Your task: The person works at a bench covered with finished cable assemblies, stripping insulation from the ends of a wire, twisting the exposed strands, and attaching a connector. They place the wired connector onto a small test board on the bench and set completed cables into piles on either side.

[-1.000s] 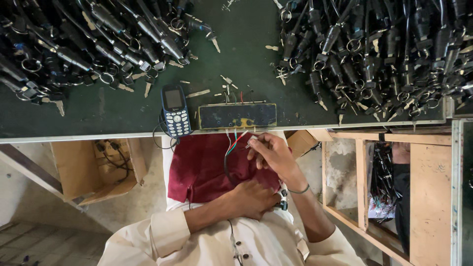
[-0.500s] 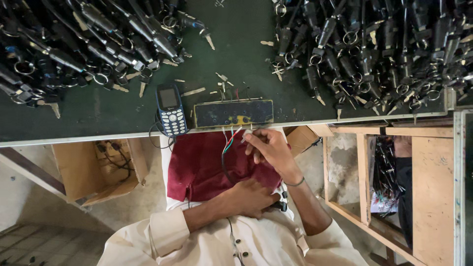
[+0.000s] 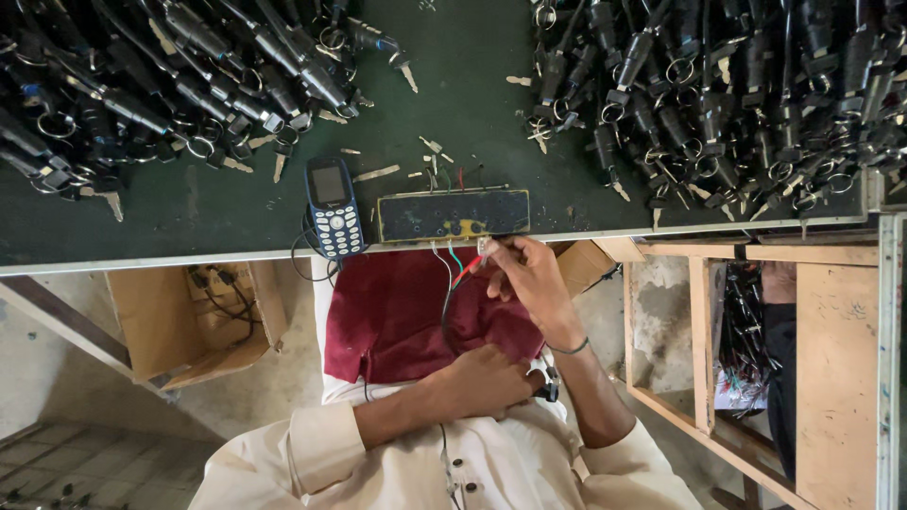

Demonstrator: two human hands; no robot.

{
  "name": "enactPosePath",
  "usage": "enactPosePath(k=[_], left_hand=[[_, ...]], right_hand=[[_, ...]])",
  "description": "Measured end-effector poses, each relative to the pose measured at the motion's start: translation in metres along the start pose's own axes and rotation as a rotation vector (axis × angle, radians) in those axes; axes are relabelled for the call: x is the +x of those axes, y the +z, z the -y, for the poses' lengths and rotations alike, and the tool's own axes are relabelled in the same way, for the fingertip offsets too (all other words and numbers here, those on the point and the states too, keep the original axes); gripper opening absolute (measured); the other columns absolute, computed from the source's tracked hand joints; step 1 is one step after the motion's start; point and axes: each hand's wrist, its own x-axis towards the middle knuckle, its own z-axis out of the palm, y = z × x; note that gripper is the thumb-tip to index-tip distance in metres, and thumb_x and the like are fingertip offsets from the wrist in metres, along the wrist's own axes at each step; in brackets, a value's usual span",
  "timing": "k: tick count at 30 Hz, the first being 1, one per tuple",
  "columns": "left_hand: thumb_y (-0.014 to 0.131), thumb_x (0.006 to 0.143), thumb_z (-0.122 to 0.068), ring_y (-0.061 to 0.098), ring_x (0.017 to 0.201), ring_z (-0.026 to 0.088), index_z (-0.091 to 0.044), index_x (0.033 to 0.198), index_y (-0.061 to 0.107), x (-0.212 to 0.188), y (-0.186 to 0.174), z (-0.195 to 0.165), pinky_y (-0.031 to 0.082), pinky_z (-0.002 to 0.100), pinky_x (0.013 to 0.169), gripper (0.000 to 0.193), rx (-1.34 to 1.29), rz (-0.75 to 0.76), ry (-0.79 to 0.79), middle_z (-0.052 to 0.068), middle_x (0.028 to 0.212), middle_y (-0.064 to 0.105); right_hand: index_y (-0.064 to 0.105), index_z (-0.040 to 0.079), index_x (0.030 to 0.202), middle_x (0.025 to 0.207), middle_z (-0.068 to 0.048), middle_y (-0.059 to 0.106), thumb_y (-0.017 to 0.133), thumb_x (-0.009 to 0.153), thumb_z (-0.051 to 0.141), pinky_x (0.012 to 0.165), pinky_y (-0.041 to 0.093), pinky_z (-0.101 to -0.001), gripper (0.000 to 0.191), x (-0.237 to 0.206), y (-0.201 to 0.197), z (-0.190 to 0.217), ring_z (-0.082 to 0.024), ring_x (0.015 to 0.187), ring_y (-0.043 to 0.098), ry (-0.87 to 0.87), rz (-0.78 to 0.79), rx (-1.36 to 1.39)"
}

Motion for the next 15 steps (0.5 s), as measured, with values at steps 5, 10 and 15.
enactPosePath(k=[5,10,15], left_hand=[[0.071,0.085,-0.017,0.074,0.076,0.029,-0.011,0.119,0.067,0.001,-0.002,-0.006,0.056,0.041,0.061,0.035,0.127,-0.105,0.057,0.010,0.086,0.073],[0.066,0.082,-0.014,0.074,0.074,0.029,-0.010,0.115,0.069,0.000,-0.005,-0.006,0.055,0.041,0.057,0.033,0.089,-0.169,0.080,0.012,0.091,0.072],[0.065,0.084,-0.013,0.074,0.080,0.029,-0.011,0.107,0.070,0.006,0.002,-0.004,0.057,0.043,0.060,0.023,0.064,-0.174,0.099,0.012,0.095,0.073]], right_hand=[[0.070,-0.004,0.101,0.077,-0.007,0.070,0.066,0.101,0.024,0.049,0.048,-0.0247,0.028,-0.003,0.017,-0.003,-0.010,0.056,0.063,-0.134,-0.123,0.159],[0.067,-0.001,0.103,0.073,-0.006,0.071,0.052,0.102,0.040,0.047,0.047,-0.0231,0.044,-0.018,0.014,0.011,-0.010,0.050,0.061,0.057,-0.077,0.132],[0.070,0.002,0.127,0.069,0.003,0.048,0.058,0.102,0.040,0.050,0.034,-0.0185,0.048,-0.022,0.010,0.015,-0.004,0.059,0.046,-0.050,0.223,0.169]])
